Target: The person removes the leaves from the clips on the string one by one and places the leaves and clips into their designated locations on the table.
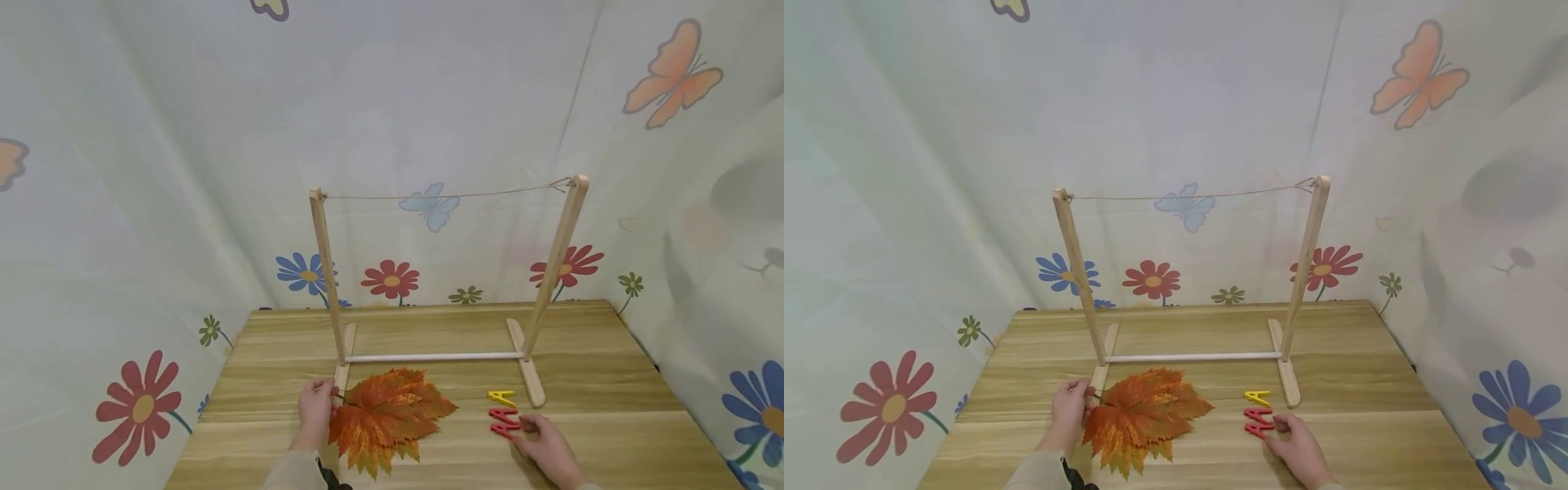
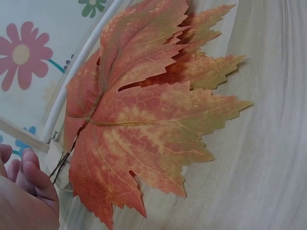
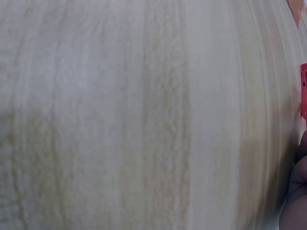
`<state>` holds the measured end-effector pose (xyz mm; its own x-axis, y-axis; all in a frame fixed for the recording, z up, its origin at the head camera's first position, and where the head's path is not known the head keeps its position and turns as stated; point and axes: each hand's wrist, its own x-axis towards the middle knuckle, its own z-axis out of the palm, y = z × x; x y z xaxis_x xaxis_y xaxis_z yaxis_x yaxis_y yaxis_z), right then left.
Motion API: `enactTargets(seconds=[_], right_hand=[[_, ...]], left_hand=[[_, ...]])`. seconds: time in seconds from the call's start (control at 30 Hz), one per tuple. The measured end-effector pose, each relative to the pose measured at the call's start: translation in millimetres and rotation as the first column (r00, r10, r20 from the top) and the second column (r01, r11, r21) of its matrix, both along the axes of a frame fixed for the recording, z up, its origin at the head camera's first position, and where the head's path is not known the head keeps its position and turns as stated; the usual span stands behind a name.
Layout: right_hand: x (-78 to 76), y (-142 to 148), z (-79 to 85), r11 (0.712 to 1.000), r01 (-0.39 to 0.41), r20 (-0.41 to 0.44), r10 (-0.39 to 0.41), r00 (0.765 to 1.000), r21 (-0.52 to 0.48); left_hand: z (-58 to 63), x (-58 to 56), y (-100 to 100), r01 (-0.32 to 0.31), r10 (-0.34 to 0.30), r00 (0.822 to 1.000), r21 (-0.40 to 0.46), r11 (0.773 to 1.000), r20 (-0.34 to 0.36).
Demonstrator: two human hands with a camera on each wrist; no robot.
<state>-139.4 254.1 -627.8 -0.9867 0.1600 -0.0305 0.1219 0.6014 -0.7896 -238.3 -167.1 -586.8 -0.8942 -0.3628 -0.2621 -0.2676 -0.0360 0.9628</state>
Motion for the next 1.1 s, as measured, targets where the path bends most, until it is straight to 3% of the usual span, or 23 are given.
enactTargets(seconds=[0.43,0.83,1.1], right_hand=[[-6.9,11.0,18.2,1.0,0.003,-0.029,-0.004,1.0,-0.01],[-16.1,23.4,43.0,0.993,0.036,0.051,-0.03,0.998,-0.11],[-22.4,30.0,57.6,0.995,0.002,0.047,0.003,0.999,-0.1]], left_hand=[[11.9,-5.3,-0.5,0.019,-0.019,1.0,0.029,0.999,-0.025],[23.3,-11.7,-4.4,0.009,-0.007,0.998,0.027,1.0,-0.055],[33.2,-12.4,-2.8,-0.004,0.008,0.995,0.034,0.999,-0.102]])
